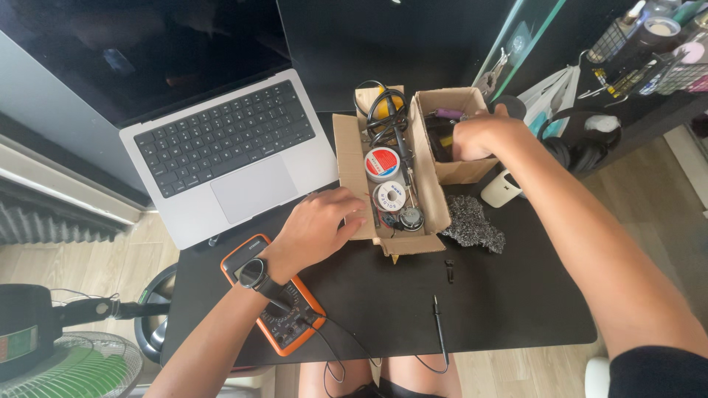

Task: The person assembles electronic components by inserting a small circuit board into a metal flashlight housing, handling wires and batteries, and using a multimeter to test the connections.

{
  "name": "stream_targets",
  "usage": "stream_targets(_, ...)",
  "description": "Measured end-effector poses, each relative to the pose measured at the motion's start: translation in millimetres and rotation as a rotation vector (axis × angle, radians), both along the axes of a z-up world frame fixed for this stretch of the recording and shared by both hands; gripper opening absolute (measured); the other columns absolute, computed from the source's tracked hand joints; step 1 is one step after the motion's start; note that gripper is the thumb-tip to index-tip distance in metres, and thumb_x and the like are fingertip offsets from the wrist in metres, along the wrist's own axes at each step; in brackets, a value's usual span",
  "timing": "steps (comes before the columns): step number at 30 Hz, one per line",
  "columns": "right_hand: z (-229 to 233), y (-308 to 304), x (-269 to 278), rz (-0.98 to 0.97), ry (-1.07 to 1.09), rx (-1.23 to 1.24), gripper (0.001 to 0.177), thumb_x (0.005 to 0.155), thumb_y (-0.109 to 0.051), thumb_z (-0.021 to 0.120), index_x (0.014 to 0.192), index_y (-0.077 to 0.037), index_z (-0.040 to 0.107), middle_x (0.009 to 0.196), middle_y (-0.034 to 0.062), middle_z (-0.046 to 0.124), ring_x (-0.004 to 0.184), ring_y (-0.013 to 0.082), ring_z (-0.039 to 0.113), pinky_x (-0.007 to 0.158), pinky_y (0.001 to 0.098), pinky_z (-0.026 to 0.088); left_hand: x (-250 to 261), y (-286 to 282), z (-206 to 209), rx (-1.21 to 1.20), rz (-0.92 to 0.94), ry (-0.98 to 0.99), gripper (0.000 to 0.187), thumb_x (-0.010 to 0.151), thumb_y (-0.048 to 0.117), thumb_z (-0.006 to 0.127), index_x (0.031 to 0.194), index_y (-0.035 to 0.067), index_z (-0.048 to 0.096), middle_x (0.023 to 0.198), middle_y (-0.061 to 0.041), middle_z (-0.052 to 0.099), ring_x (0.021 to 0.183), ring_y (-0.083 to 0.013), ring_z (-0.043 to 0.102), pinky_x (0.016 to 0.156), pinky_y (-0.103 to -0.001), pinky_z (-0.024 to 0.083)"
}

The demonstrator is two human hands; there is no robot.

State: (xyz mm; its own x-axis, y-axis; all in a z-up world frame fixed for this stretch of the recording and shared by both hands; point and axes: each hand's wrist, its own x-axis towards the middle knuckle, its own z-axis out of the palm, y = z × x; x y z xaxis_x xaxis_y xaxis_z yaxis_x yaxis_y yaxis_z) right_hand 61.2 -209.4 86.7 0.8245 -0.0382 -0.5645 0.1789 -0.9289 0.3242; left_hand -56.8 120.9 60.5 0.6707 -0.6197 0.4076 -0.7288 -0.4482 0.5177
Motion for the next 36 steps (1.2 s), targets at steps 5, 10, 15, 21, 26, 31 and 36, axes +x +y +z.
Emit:
stream_targets(5, 2.7, -21.5, 18.7, 0.025, 0.046, 0.031, 0.028, 0.090, -0.044, 0.072, 0.099, -0.020, 0.085, 0.092, 0.0047, 0.075, 0.103, 0.0246, 0.068, 0.103, 0.0513, 0.038, -1.1, 1.1, 0.4, -0.017, -0.007, 0.019, 0.017, 0.090, 0.016, 0.070, 0.104, 0.007, 0.071, 0.100, -0.009, 0.070, 0.087, -0.0322, 0.069, 0.077, -0.043, 0.056)
stream_targets(10, 22.4, -58.5, 38.4, 0.183, -0.402, 0.071, 0.031, 0.082, -0.059, 0.074, 0.089, -0.032, 0.088, 0.081, -0.0023, 0.078, 0.110, 0.0228, 0.056, 0.104, 0.0504, 0.034, -3.2, 0.3, 2.2, -0.005, -0.006, 0.043, 0.017, 0.090, 0.016, 0.071, 0.104, 0.007, 0.071, 0.100, -0.009, 0.068, 0.087, -0.0330, 0.069, 0.076, -0.044, 0.056)
stream_targets(15, 9.2, -55.0, 41.1, 0.275, -0.498, 0.043, 0.028, 0.085, -0.058, 0.074, 0.090, -0.033, 0.087, 0.090, -0.0048, 0.078, 0.114, 0.0237, 0.058, 0.110, 0.0514, 0.033, -6.4, -0.7, 2.8, -0.001, 0.011, 0.064, 0.016, 0.089, 0.016, 0.071, 0.102, 0.007, 0.071, 0.103, -0.009, 0.067, 0.085, -0.0328, 0.069, 0.075, -0.044, 0.055)
stream_targets(21, 54.4, -63.1, 23.6, -0.011, -0.048, 0.335, 0.033, 0.078, -0.053, 0.078, 0.099, -0.030, 0.087, 0.108, -0.0046, 0.081, 0.111, 0.0240, 0.071, 0.100, 0.0444, 0.052, -4.5, -1.1, 2.2, 0.015, 0.011, 0.098, 0.016, 0.089, 0.017, 0.072, 0.101, 0.007, 0.071, 0.104, -0.008, 0.066, 0.084, -0.0323, 0.070, 0.074, -0.044, 0.056)
stream_targets(26, 48.3, -73.6, 30.7, 0.155, -0.472, 0.188, 0.033, 0.083, -0.057, 0.077, 0.099, -0.029, 0.084, 0.102, -0.0025, 0.079, 0.108, 0.0254, 0.070, 0.096, 0.0448, 0.049, -4.1, -4.7, -0.5, 0.025, 0.008, 0.106, 0.019, 0.088, 0.016, 0.072, 0.105, 0.007, 0.072, 0.103, -0.009, 0.065, 0.082, -0.0330, 0.070, 0.072, -0.044, 0.056)
stream_targets(31, -15.7, -54.8, 35.6, 0.386, -0.857, -0.053, 0.019, 0.082, -0.048, 0.079, 0.084, -0.030, 0.085, 0.091, -0.0086, 0.074, 0.104, 0.0214, 0.061, 0.095, 0.0423, 0.039, -4.6, -3.9, -1.2, 0.042, 0.005, 0.083, 0.017, 0.087, 0.016, 0.072, 0.102, 0.006, 0.072, 0.108, -0.011, 0.064, 0.082, -0.0333, 0.070, 0.072, -0.044, 0.056)
stream_targets(36, -28.6, -49.2, 44.5, 0.394, -0.837, -0.189, 0.032, 0.073, -0.051, 0.081, 0.086, -0.022, 0.084, 0.098, -0.0045, 0.075, 0.108, 0.0191, 0.065, 0.101, 0.0403, 0.040, -5.9, -1.9, -1.9, 0.040, 0.006, 0.107, 0.016, 0.089, 0.017, 0.072, 0.101, 0.007, 0.072, 0.109, -0.010, 0.064, 0.082, -0.0327, 0.071, 0.072, -0.044, 0.056)
